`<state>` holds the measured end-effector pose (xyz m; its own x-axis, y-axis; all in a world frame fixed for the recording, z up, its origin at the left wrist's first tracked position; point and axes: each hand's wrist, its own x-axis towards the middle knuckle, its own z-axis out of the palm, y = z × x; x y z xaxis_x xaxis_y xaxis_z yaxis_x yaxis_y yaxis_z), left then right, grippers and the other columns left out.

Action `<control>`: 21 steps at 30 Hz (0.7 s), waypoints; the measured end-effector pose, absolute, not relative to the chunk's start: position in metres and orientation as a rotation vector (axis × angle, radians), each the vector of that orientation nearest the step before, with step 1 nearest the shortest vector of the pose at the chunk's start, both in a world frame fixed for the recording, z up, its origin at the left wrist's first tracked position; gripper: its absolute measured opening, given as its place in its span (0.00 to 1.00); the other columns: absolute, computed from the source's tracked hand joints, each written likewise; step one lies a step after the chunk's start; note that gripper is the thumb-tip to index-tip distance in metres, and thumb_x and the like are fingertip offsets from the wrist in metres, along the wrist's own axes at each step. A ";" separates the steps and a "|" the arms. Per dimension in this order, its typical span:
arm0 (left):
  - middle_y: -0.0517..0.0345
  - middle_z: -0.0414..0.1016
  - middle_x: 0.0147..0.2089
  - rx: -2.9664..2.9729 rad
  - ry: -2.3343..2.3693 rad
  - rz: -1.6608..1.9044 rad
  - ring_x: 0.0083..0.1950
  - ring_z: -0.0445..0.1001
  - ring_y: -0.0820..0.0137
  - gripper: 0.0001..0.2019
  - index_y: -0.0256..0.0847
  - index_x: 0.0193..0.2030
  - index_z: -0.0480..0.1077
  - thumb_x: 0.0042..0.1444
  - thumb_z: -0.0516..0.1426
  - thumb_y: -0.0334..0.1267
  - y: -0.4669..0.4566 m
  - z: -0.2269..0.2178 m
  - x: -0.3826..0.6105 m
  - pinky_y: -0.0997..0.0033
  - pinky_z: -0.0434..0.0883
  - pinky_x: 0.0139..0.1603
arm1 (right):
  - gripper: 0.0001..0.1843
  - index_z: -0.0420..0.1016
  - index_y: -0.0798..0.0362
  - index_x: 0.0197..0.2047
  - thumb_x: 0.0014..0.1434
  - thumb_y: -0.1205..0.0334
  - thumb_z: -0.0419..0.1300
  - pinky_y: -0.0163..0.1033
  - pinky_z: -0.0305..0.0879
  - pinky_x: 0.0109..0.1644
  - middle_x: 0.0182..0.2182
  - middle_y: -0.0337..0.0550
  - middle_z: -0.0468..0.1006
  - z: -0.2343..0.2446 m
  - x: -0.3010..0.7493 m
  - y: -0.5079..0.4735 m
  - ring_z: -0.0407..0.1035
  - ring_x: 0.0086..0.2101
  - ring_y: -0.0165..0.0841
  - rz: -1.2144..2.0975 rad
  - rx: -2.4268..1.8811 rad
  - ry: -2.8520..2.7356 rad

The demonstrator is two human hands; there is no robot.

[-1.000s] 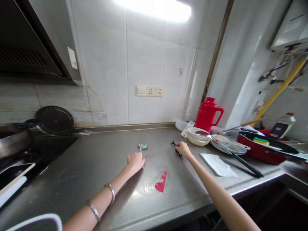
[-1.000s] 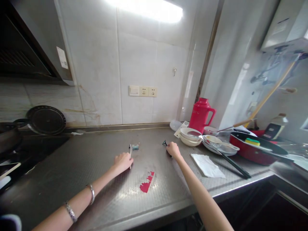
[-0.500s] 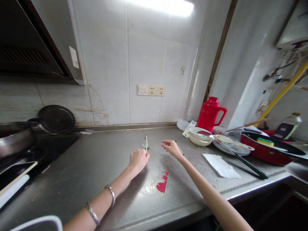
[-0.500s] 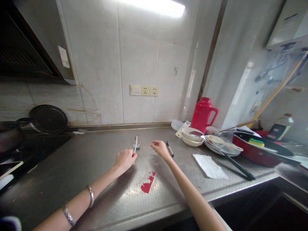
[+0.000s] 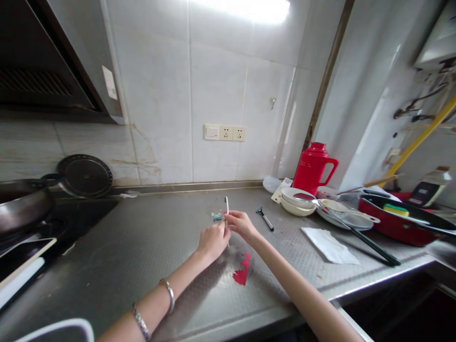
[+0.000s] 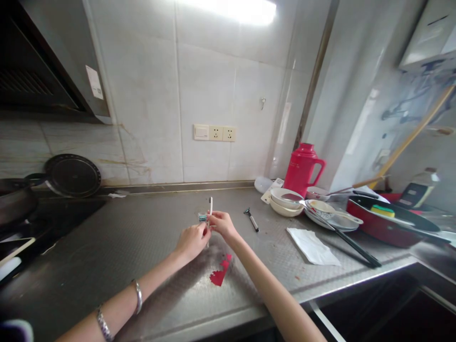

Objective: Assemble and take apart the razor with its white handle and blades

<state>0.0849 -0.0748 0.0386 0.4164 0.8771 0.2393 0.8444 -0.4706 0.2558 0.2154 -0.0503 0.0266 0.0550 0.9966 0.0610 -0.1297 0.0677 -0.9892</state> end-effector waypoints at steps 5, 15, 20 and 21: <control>0.52 0.76 0.37 2.576 1.523 0.553 0.40 0.75 0.65 0.21 0.42 0.37 0.69 0.62 0.40 0.48 -0.064 0.030 0.082 0.70 0.64 0.37 | 0.13 0.76 0.58 0.29 0.44 0.57 0.62 0.28 0.59 0.24 0.22 0.39 0.73 0.027 0.242 -0.040 0.64 0.22 0.24 1.011 -1.255 -1.162; 0.52 0.71 0.43 2.623 1.464 0.811 0.47 0.69 0.66 0.09 0.40 0.40 0.66 0.57 0.49 0.39 -0.008 0.008 0.063 0.70 0.65 0.44 | 0.14 0.78 0.59 0.27 0.48 0.60 0.54 0.29 0.59 0.25 0.18 0.40 0.74 0.021 0.384 -0.033 0.66 0.21 0.27 0.287 -1.931 -1.421; 0.46 0.69 0.48 2.635 1.409 0.853 0.52 0.67 0.60 0.18 0.36 0.49 0.64 0.53 0.53 0.42 0.023 -0.008 0.054 0.62 0.63 0.53 | 0.11 0.75 0.58 0.19 0.46 0.63 0.55 0.30 0.57 0.25 0.15 0.39 0.71 0.006 0.410 -0.038 0.67 0.23 0.30 0.172 -2.058 -1.428; 0.45 0.69 0.50 2.630 1.372 0.836 0.53 0.66 0.59 0.20 0.36 0.51 0.63 0.52 0.53 0.43 0.028 -0.010 0.052 0.62 0.62 0.54 | 0.11 0.75 0.58 0.18 0.46 0.63 0.56 0.30 0.56 0.26 0.15 0.39 0.71 0.003 0.411 -0.038 0.67 0.23 0.31 0.158 -2.078 -1.435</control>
<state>0.0522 0.0282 -0.0105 0.4570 0.7753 0.4359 0.7430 -0.6022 0.2921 0.4111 -0.0382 0.0030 0.4076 0.8830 0.2326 0.8115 -0.2334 -0.5357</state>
